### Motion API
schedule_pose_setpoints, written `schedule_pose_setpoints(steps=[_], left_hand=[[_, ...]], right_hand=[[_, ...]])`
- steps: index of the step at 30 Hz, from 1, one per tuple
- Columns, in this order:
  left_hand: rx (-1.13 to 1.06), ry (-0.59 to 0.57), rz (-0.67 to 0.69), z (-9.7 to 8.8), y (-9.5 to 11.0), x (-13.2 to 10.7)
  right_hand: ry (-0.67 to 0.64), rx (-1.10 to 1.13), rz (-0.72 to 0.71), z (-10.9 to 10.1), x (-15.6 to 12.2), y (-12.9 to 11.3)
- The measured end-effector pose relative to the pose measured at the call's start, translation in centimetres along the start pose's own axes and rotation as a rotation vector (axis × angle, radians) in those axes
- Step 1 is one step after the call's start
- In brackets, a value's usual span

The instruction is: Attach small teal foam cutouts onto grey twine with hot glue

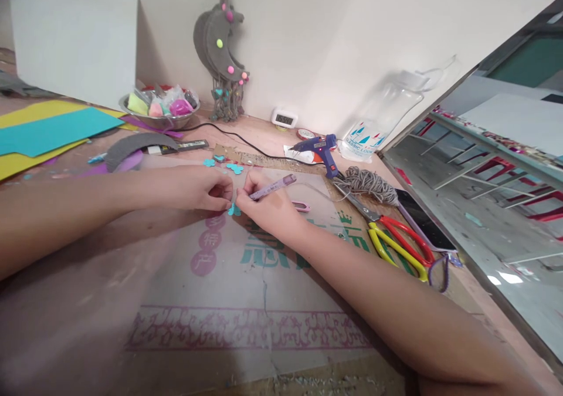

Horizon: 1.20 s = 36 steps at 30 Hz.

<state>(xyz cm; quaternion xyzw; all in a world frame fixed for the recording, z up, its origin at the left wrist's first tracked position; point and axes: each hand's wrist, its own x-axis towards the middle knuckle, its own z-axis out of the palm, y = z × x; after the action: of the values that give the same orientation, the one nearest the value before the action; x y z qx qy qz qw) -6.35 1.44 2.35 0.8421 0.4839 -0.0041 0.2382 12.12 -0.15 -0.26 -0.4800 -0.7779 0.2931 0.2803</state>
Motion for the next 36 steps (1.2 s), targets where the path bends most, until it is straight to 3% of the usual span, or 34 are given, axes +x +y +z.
schedule_pose_setpoints(steps=[29,36], left_hand=[[0.000,0.013,-0.025,0.03,0.19,-0.06],[-0.009,-0.005,-0.009,-0.13,0.31,-0.15]], right_hand=[[0.037,-0.025,-0.004,-0.06,-0.20,0.10],[0.077,0.120,0.080,-0.34,-0.36,0.00]])
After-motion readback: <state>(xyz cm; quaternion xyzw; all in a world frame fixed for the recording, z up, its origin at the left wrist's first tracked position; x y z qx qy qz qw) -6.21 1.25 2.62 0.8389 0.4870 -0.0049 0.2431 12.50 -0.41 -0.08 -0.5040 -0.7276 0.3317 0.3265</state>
